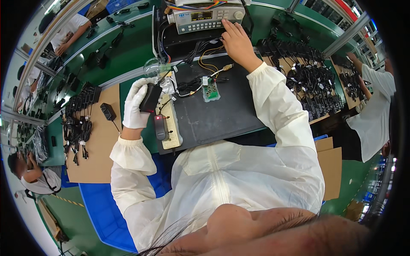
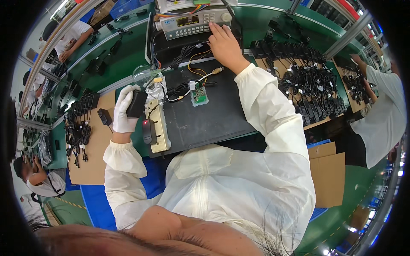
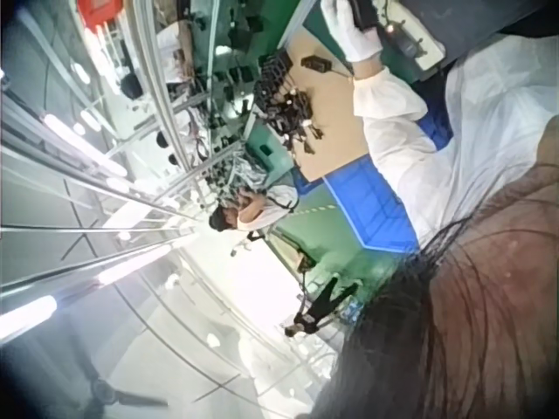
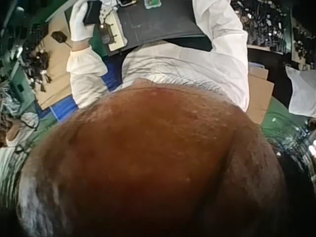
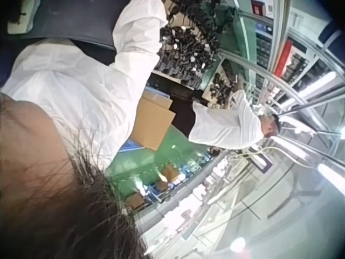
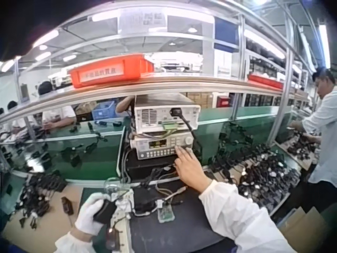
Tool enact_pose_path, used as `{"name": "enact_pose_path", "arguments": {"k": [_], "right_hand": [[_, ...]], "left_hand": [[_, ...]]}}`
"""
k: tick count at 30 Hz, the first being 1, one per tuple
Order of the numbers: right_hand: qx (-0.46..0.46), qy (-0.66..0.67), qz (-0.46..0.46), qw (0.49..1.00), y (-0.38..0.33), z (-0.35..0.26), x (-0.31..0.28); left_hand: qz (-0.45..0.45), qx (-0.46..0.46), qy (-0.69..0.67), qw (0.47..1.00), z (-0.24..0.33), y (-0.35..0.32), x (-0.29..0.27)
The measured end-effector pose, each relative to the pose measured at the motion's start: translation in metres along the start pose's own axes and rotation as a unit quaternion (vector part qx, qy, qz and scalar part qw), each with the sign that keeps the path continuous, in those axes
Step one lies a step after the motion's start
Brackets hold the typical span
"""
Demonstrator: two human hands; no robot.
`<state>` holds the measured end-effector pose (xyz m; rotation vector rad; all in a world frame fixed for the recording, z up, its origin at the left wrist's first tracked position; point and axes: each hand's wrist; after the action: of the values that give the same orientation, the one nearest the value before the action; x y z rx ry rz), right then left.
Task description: Testing and verifying electronic power adapters using a dedicated testing station.
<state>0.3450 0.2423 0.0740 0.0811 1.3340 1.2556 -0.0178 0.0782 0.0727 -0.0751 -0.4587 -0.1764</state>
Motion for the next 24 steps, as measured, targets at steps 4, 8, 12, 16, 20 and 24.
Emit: {"name": "enact_pose_path", "arguments": {"k": [4,8,12,16,20,24], "right_hand": [[-0.019,0.015,-0.005,1.0,-0.001,-0.005,-0.01],[0.039,0.215,-0.058,0.974,0.008,-0.022,-0.048],[0.27,0.653,-0.213,0.675,-0.005,-0.055,-0.059],[0.325,0.855,-0.247,0.319,-0.014,-0.077,-0.061],[0.298,0.881,-0.27,0.25,-0.011,-0.094,-0.081],[0.209,0.836,-0.321,0.393,-0.008,-0.099,-0.097]], "left_hand": [[0.01,0.011,0.001,1.0,0.001,0.0,-0.01],[0.055,0.033,-0.018,0.998,-0.005,0.003,-0.029],[0.107,0.028,-0.044,0.993,-0.012,-0.002,-0.035],[0.119,0.029,0.003,0.992,-0.025,-0.001,-0.014],[0.157,0.045,0.086,0.983,-0.031,-0.006,-0.005],[0.166,0.047,0.099,0.98,-0.041,-0.006,-0.011]]}}
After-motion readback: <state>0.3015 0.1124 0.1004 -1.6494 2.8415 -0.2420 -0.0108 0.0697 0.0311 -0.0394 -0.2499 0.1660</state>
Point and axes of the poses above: each hand's wrist, its own y-axis towards the middle knuckle, its own x-axis out of the palm, z = x × y, and after that the axes turned 9 degrees about -x, right-handed
